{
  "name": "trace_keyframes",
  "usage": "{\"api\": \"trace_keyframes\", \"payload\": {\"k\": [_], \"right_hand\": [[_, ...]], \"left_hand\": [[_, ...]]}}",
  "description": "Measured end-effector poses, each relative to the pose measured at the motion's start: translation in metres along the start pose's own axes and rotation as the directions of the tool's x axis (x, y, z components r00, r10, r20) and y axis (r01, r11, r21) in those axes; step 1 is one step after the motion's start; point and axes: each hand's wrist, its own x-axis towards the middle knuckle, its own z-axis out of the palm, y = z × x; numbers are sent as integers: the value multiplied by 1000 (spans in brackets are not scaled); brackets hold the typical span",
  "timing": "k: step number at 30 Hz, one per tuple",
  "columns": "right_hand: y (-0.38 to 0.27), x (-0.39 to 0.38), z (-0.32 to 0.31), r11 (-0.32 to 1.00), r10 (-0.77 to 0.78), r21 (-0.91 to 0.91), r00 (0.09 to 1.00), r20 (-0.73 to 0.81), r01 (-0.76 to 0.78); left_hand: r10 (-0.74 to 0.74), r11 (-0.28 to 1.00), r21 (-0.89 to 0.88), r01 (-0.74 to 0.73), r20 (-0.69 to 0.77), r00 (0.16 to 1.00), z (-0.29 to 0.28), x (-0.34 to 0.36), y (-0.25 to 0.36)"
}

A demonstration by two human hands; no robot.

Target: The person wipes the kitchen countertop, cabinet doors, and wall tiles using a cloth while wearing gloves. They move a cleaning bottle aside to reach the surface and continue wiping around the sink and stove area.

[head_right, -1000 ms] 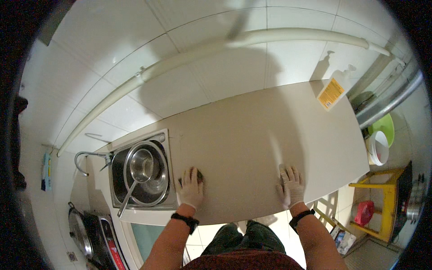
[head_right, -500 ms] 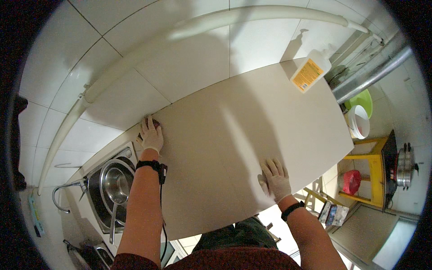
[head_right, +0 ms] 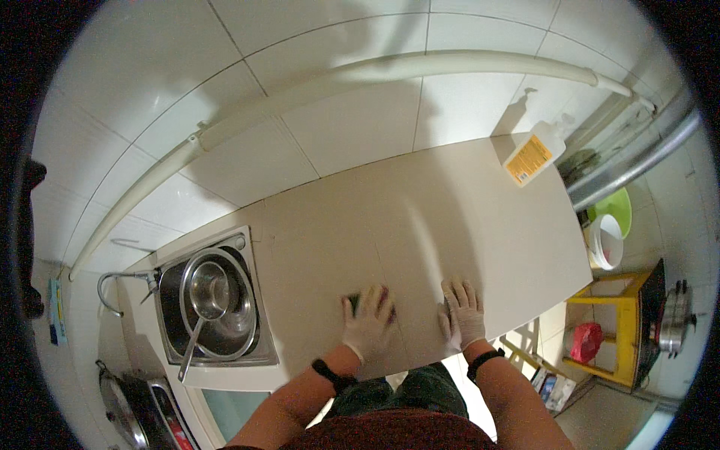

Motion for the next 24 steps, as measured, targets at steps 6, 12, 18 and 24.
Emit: {"api": "trace_keyframes", "payload": {"k": [6,12,18,24], "right_hand": [[4,1,-6,996,-26,83,999,35,23],[-61,26,-23,740,-665,387,684,301,549],[-126,76,3,160,-950,67,135,280,985],[-117,197,-9,756,-607,-14,709,359,654]], "left_hand": [[121,828,-503,-247,-270,955,22,-33,-5],[-560,827,-287,483,-495,664,58,-117,-91],[-672,740,-283,610,-353,651,103,-151,-93],[-648,753,-246,610,-441,621,117,-151,-91]]}}
